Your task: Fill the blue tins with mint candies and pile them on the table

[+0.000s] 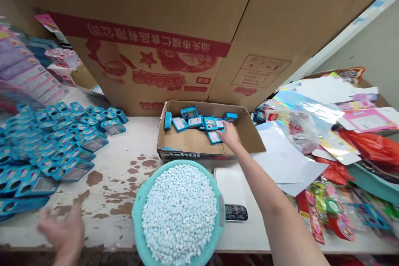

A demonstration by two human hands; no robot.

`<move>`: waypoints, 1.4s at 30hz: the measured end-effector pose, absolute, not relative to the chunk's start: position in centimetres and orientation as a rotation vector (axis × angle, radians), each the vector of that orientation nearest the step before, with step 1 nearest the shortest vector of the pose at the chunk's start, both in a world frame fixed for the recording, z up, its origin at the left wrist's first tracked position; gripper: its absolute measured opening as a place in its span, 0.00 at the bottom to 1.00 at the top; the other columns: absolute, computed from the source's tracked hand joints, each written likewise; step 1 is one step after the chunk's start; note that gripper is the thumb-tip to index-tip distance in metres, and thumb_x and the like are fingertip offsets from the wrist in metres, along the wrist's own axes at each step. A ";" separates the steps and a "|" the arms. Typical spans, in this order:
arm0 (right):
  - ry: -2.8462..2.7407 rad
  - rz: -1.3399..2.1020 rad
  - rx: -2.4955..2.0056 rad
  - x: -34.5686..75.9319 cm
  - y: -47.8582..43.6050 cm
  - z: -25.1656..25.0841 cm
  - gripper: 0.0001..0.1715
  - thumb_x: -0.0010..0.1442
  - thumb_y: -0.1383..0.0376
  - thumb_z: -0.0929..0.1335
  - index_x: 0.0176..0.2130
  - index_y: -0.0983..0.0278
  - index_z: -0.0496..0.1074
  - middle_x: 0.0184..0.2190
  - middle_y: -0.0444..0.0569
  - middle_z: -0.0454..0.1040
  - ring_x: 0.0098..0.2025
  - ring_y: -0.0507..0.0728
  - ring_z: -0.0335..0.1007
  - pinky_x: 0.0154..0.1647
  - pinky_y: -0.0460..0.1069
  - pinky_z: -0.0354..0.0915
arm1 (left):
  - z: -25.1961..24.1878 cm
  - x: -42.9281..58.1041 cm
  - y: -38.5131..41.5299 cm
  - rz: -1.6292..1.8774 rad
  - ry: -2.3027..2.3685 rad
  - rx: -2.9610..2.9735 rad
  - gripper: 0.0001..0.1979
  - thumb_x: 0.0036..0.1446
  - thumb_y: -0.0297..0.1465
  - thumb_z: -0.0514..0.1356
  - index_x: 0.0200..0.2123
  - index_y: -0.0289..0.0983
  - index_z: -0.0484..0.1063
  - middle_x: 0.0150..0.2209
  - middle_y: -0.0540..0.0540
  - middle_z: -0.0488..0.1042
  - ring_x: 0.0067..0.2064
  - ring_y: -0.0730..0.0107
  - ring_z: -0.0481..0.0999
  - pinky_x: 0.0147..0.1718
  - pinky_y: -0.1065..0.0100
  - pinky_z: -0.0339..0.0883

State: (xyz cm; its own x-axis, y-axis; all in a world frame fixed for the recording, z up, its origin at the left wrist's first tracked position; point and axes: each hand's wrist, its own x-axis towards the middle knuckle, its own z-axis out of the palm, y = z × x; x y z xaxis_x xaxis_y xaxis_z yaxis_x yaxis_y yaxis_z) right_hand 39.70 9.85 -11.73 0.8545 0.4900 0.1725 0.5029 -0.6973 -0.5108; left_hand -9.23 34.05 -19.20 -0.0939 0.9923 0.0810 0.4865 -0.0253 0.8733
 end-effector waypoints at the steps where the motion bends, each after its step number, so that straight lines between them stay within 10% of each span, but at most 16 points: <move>1: -0.757 0.005 -2.496 41.5 10.8 -12.6 0.37 0.51 0.55 0.70 0.57 0.64 0.63 0.54 0.61 0.66 0.56 0.68 0.62 0.55 0.62 0.59 | -18.8 -7.9 31.1 1.106 1.629 1.541 0.43 0.43 0.50 0.61 0.58 0.36 0.52 0.60 0.32 0.57 0.56 0.37 0.64 0.50 0.39 0.62; 6: -0.935 0.263 -2.605 45.9 16.2 -17.8 0.51 0.43 0.54 0.76 0.61 0.60 0.57 0.63 0.61 0.52 0.63 0.75 0.48 0.58 0.64 0.53 | -17.3 -1.6 14.9 0.789 0.793 2.461 0.32 0.56 0.38 0.57 0.62 0.41 0.53 0.63 0.36 0.55 0.63 0.50 0.58 0.57 0.49 0.58; 11: -1.051 0.334 -2.686 45.4 16.2 -20.1 0.52 0.44 0.60 0.75 0.63 0.54 0.53 0.66 0.59 0.42 0.57 0.75 0.59 0.49 0.61 0.62 | -18.0 2.4 8.4 0.427 0.284 2.959 0.32 0.51 0.46 0.60 0.59 0.50 0.62 0.64 0.42 0.56 0.65 0.40 0.49 0.58 0.40 0.46; 23: -0.742 0.147 -2.705 40.7 7.5 -11.4 0.28 0.53 0.52 0.66 0.49 0.66 0.65 0.38 0.59 0.74 0.39 0.65 0.71 0.35 0.54 0.63 | -19.4 5.8 13.6 0.583 0.613 3.052 0.14 0.53 0.34 0.59 0.43 0.40 0.75 0.43 0.40 0.75 0.40 0.57 0.71 0.38 0.59 0.65; 29: -0.440 0.033 -2.041 30.0 -2.9 -6.9 0.29 0.39 0.46 0.73 0.36 0.61 0.69 0.29 0.46 0.74 0.32 0.59 0.70 0.34 0.53 0.66 | -18.4 7.2 15.9 0.466 0.856 2.464 0.09 0.46 0.29 0.61 0.34 0.41 0.76 0.34 0.45 0.75 0.37 0.62 0.73 0.36 0.66 0.66; 42: -0.633 0.360 -1.898 13.2 -4.0 -10.7 0.21 0.51 0.54 0.71 0.43 0.60 0.70 0.40 0.51 0.76 0.43 0.63 0.72 0.45 0.57 0.67 | -10.3 6.5 13.7 0.374 0.821 0.900 0.18 0.40 0.37 0.67 0.32 0.37 0.64 0.22 0.53 0.70 0.17 0.78 0.63 0.14 0.75 0.50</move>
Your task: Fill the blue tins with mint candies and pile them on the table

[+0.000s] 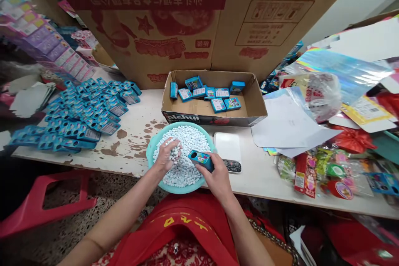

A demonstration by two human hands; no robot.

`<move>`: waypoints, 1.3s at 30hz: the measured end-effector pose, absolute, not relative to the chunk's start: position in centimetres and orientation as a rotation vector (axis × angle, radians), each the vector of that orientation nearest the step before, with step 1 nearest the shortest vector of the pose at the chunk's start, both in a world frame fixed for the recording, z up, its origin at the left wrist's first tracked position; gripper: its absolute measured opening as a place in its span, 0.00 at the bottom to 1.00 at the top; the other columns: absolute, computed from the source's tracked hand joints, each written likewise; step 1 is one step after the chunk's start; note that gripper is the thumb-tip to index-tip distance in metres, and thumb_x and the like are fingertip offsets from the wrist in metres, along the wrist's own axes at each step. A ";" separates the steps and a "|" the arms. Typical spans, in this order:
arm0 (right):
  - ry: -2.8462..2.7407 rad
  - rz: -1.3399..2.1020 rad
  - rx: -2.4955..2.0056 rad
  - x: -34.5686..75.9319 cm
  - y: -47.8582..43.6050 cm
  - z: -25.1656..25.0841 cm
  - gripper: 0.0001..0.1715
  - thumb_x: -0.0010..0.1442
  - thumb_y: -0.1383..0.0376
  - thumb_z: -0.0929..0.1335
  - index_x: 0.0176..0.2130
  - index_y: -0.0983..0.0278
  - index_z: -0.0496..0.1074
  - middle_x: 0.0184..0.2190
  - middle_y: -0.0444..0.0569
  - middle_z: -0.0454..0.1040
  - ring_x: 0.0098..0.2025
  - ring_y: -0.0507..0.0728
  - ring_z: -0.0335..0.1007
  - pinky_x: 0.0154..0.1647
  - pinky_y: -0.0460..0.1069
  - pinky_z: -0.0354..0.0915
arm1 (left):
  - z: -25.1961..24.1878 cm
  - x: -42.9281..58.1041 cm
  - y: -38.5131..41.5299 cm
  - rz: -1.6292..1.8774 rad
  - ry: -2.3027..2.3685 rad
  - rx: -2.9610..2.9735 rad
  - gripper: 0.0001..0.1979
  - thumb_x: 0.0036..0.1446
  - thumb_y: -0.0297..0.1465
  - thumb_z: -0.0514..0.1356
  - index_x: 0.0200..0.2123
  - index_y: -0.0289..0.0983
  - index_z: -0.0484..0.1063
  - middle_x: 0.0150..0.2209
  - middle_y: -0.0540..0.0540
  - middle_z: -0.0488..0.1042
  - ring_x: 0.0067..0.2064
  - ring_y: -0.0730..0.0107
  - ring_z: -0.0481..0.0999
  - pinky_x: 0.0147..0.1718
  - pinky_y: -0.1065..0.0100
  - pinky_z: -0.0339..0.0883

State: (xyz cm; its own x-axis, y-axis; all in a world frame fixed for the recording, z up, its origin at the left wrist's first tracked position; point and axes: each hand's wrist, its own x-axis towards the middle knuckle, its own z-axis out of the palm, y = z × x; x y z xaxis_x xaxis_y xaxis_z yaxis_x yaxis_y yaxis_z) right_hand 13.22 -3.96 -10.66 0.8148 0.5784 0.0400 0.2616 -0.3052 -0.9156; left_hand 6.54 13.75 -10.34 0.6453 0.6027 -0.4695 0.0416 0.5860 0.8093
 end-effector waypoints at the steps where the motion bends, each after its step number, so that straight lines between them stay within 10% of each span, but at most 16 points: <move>1: -0.685 0.340 -1.928 12.7 -3.7 -10.7 0.20 0.51 0.55 0.71 0.42 0.60 0.70 0.40 0.51 0.75 0.44 0.63 0.71 0.45 0.57 0.66 | -9.6 6.6 13.5 0.391 0.777 0.880 0.17 0.40 0.36 0.67 0.32 0.37 0.65 0.23 0.52 0.70 0.17 0.78 0.65 0.15 0.75 0.52; 7: -0.825 0.275 -1.981 11.0 -1.8 -10.9 0.19 0.54 0.57 0.70 0.44 0.61 0.69 0.40 0.51 0.74 0.44 0.62 0.69 0.46 0.56 0.65 | -7.9 7.5 12.4 0.462 0.680 0.817 0.14 0.43 0.37 0.65 0.29 0.35 0.66 0.25 0.49 0.74 0.23 0.70 0.74 0.24 0.69 0.66; 39: -0.743 0.400 -1.857 12.9 -0.9 -9.4 0.18 0.52 0.53 0.70 0.42 0.58 0.70 0.40 0.50 0.74 0.42 0.62 0.70 0.44 0.56 0.65 | -6.6 9.4 12.3 0.572 0.686 0.953 0.14 0.45 0.37 0.64 0.29 0.36 0.66 0.23 0.52 0.69 0.23 0.74 0.72 0.24 0.72 0.65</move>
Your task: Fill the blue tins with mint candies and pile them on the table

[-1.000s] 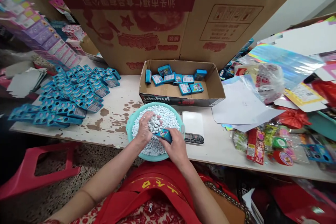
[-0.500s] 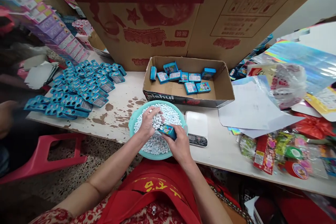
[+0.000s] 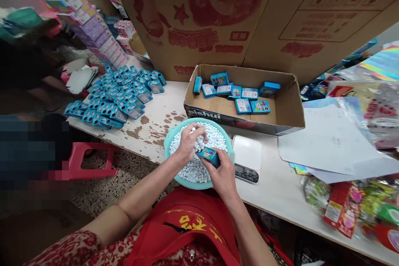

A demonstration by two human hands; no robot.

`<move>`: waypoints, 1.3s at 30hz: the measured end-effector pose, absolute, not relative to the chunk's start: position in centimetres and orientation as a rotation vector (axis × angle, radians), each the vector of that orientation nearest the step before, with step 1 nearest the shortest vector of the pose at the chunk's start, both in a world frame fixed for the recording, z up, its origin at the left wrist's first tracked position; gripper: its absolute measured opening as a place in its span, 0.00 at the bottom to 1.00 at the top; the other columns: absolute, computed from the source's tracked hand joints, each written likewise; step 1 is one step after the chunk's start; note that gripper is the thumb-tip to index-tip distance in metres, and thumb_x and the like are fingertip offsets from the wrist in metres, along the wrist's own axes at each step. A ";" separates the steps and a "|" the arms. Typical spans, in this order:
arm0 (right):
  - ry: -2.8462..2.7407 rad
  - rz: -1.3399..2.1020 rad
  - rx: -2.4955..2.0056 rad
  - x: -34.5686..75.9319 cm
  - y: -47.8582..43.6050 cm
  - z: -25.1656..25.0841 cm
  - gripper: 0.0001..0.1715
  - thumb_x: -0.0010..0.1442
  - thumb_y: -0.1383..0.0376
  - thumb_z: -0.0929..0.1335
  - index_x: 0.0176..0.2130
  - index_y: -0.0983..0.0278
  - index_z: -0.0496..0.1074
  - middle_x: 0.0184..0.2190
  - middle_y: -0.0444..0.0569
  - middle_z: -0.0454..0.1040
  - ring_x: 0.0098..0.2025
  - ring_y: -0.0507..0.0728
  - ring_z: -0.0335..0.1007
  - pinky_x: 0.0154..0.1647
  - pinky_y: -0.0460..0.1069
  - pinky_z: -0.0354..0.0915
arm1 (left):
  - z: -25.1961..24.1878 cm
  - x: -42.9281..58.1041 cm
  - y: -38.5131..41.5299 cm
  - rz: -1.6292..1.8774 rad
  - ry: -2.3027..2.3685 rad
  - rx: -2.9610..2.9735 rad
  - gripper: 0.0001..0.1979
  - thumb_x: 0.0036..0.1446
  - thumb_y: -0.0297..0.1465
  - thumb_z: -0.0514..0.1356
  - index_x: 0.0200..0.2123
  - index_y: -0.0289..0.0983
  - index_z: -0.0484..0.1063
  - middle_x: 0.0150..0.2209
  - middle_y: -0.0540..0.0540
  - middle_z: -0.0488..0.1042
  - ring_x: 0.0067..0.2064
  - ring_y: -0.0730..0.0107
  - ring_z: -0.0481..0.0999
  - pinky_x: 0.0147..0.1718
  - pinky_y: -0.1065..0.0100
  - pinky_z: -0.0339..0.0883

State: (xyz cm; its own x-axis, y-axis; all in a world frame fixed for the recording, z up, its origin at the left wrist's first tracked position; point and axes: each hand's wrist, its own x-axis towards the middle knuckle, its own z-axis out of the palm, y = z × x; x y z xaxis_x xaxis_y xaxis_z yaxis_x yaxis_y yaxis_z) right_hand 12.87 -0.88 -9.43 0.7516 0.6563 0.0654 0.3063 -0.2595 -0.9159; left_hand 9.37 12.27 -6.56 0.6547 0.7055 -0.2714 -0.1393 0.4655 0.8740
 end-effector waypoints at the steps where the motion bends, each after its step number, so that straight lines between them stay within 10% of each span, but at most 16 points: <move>1: -0.739 0.400 -1.854 12.9 -0.9 -9.5 0.18 0.52 0.53 0.70 0.42 0.58 0.70 0.40 0.50 0.74 0.42 0.62 0.70 0.44 0.56 0.65 | -6.5 9.4 12.3 0.571 0.686 0.956 0.14 0.45 0.37 0.65 0.29 0.36 0.66 0.24 0.52 0.69 0.23 0.74 0.72 0.25 0.72 0.65; 39: -0.585 0.383 -1.646 13.8 -0.8 -10.3 0.17 0.50 0.65 0.72 0.42 0.60 0.69 0.39 0.46 0.72 0.42 0.58 0.68 0.45 0.52 0.63 | -5.1 11.2 10.7 0.638 0.635 1.185 0.09 0.54 0.35 0.60 0.30 0.36 0.65 0.13 0.57 0.61 0.25 0.70 0.76 0.32 0.71 0.66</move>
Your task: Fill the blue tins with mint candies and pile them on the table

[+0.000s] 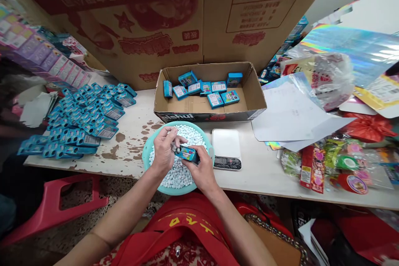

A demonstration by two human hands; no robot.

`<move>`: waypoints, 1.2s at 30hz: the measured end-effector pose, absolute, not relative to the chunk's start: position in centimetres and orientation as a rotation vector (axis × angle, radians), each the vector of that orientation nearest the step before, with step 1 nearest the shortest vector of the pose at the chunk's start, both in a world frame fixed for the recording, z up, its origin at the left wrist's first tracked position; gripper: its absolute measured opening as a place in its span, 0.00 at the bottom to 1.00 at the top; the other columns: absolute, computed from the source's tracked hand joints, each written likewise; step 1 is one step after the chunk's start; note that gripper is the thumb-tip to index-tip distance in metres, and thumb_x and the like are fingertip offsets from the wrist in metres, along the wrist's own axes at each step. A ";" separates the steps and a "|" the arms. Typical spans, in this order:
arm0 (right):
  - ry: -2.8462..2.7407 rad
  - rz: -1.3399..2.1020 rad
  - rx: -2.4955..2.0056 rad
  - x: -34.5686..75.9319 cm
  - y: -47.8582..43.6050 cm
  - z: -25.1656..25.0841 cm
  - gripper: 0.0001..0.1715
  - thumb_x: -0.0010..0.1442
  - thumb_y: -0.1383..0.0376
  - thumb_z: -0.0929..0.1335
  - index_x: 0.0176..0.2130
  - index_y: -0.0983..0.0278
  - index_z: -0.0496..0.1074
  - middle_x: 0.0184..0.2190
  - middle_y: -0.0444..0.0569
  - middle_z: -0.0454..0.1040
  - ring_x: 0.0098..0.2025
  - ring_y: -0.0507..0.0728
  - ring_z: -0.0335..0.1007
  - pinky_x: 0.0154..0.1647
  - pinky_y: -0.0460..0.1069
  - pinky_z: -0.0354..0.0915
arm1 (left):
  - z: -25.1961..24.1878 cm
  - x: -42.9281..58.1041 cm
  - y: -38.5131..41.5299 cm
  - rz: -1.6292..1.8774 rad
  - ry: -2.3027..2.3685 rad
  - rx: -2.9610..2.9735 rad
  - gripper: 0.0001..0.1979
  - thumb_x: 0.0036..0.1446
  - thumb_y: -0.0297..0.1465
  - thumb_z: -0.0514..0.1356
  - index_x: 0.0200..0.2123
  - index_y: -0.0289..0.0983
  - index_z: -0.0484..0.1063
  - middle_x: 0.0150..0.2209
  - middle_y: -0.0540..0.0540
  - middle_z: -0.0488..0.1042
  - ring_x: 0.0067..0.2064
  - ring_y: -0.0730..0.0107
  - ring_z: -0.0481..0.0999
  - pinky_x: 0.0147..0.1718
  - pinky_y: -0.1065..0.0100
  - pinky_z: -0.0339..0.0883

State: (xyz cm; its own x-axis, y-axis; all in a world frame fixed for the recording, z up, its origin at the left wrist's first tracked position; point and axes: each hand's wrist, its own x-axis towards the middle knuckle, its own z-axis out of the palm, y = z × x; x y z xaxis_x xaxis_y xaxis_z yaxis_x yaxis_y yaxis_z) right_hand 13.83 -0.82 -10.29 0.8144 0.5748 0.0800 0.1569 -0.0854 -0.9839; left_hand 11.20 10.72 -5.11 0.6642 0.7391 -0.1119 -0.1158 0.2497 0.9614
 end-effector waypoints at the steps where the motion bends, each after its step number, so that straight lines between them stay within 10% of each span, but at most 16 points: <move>1: -0.578 0.390 -1.639 13.8 -0.7 -10.3 0.18 0.49 0.65 0.73 0.41 0.60 0.69 0.38 0.46 0.72 0.42 0.58 0.68 0.46 0.52 0.63 | -5.1 11.2 10.6 0.640 0.630 1.185 0.08 0.54 0.34 0.60 0.30 0.36 0.65 0.13 0.57 0.62 0.25 0.71 0.75 0.31 0.71 0.66; 8: -0.490 0.446 -1.555 14.1 -1.6 -11.0 0.20 0.49 0.63 0.73 0.43 0.59 0.69 0.40 0.46 0.71 0.43 0.58 0.69 0.46 0.53 0.64 | -6.7 10.8 12.9 0.680 0.664 1.152 0.08 0.55 0.36 0.58 0.30 0.38 0.65 0.18 0.55 0.65 0.22 0.74 0.69 0.27 0.71 0.63; 17: -0.471 0.454 -1.531 14.3 -4.9 -11.3 0.19 0.49 0.62 0.74 0.42 0.59 0.70 0.39 0.47 0.71 0.41 0.57 0.70 0.44 0.52 0.66 | -16.0 9.5 15.8 0.153 0.618 2.517 0.13 0.59 0.39 0.53 0.41 0.40 0.72 0.47 0.44 0.72 0.50 0.59 0.67 0.50 0.57 0.58; 24: -0.392 0.485 -1.604 14.2 -5.1 -11.4 0.20 0.49 0.58 0.74 0.42 0.61 0.69 0.35 0.47 0.72 0.37 0.57 0.70 0.39 0.52 0.68 | -16.7 8.2 13.9 0.047 0.622 2.724 0.14 0.60 0.39 0.52 0.35 0.38 0.72 0.36 0.42 0.72 0.41 0.61 0.69 0.39 0.64 0.61; 36: -0.641 0.333 -1.773 13.1 -2.6 -11.1 0.15 0.52 0.62 0.72 0.41 0.60 0.69 0.38 0.49 0.73 0.41 0.59 0.70 0.42 0.53 0.66 | -7.9 9.1 12.5 0.449 0.685 1.010 0.12 0.51 0.39 0.59 0.28 0.37 0.63 0.19 0.53 0.66 0.17 0.79 0.62 0.15 0.76 0.51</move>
State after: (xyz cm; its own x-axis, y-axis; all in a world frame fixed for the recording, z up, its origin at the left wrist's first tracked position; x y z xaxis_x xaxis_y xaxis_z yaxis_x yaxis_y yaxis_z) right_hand 13.06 -2.65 -11.06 0.8098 0.5782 0.0996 0.2502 -0.1868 -0.9500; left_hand 9.06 12.45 -7.90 0.7094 0.6326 -0.3107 -0.0334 0.4705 0.8818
